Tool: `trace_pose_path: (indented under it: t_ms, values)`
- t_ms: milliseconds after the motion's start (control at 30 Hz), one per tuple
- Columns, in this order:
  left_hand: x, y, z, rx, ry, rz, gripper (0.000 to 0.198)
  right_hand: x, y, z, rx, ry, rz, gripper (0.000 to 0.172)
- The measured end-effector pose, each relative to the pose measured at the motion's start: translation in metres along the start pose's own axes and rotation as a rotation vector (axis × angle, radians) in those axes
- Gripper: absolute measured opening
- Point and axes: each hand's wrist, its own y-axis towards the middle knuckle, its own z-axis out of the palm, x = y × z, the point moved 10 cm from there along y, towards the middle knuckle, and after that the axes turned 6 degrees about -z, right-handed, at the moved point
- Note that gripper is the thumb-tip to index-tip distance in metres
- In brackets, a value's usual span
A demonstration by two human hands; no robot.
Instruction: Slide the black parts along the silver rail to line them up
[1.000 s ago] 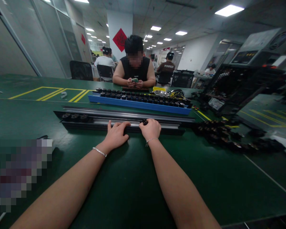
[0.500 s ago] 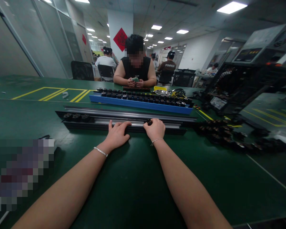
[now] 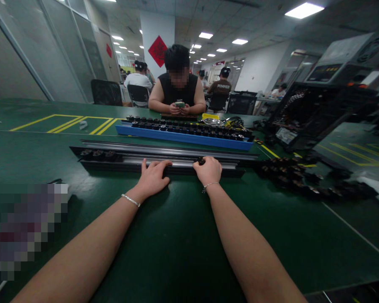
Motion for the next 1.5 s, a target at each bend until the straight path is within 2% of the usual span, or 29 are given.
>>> trace_pose_path:
  t_ms: [733, 1033, 1267, 1500]
  values:
    - [0.001, 0.000, 0.003, -0.007, 0.028, 0.027, 0.053, 0.001, 0.000, 0.001, 0.004, -0.014, 0.015, 0.032]
    - [0.001, 0.000, 0.003, -0.004, 0.034, 0.025, 0.053, -0.019, 0.004, -0.005, -0.001, -0.029, 0.040, 0.033]
    - [0.001, 0.000, 0.004, 0.006, 0.049, 0.026, 0.054, -0.020, 0.005, -0.006, -0.034, -0.021, 0.037, 0.032]
    - [0.001, 0.000, 0.003, 0.006, 0.028, 0.026, 0.053, -0.024, 0.007, -0.004, 0.005, -0.023, 0.051, 0.035]
